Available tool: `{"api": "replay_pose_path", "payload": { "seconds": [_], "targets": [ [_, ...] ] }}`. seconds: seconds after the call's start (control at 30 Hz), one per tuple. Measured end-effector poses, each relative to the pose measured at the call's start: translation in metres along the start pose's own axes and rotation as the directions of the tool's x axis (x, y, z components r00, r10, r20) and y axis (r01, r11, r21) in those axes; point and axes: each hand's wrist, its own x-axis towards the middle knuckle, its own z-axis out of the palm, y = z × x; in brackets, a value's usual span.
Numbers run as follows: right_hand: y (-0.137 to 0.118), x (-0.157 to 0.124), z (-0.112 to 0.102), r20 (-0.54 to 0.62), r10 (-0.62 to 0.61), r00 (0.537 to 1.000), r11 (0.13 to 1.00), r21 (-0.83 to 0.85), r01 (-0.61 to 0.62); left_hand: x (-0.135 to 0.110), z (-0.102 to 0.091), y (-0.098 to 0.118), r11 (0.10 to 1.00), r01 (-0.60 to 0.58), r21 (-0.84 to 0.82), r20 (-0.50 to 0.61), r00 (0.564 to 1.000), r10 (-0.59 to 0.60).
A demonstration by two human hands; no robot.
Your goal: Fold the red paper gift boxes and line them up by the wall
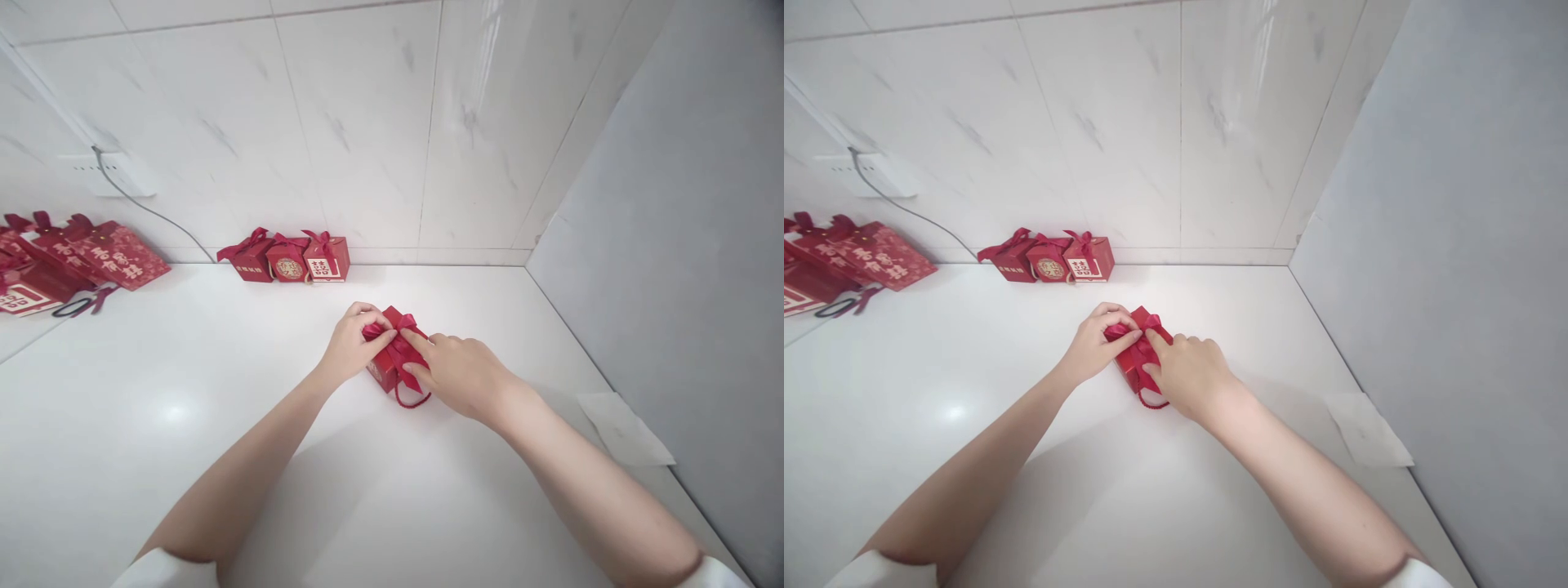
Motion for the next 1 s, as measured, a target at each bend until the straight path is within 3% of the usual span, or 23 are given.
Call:
{"api": "replay_pose_path", "payload": {
  "seconds": [0.1,0.27,0.37,0.6,0.93,1.0],
  "targets": [
    [-0.002,0.000,-0.002,0.039,0.049,0.998,0.999,-0.010,-0.049,0.001,-0.002,0.000,1.000,-0.003,-0.004,0.031,1.000,0.003],
    [-0.004,0.000,-0.002,0.049,-0.003,0.999,0.999,0.036,0.001,0.002,-0.004,-0.002,1.000,-0.003,-0.018,0.038,0.999,0.004],
    [-0.005,0.002,0.001,0.035,0.028,0.999,0.998,0.061,-0.030,0.002,-0.001,-0.002,1.000,-0.001,-0.022,0.037,0.999,0.002],
    [0.001,0.006,-0.001,0.105,0.022,0.994,0.990,0.137,-0.036,0.000,0.008,-0.006,0.999,0.034,-0.036,-0.024,0.999,-0.035],
    [0.020,0.012,-0.002,0.186,-0.044,0.982,0.958,0.287,-0.011,0.002,0.004,-0.008,0.996,0.059,-0.063,0.041,0.998,-0.057],
    [0.024,0.008,-0.007,0.195,-0.037,0.980,0.956,0.294,-0.022,0.004,-0.003,-0.008,0.989,0.090,-0.115,0.104,0.992,-0.078]
  ]
}}
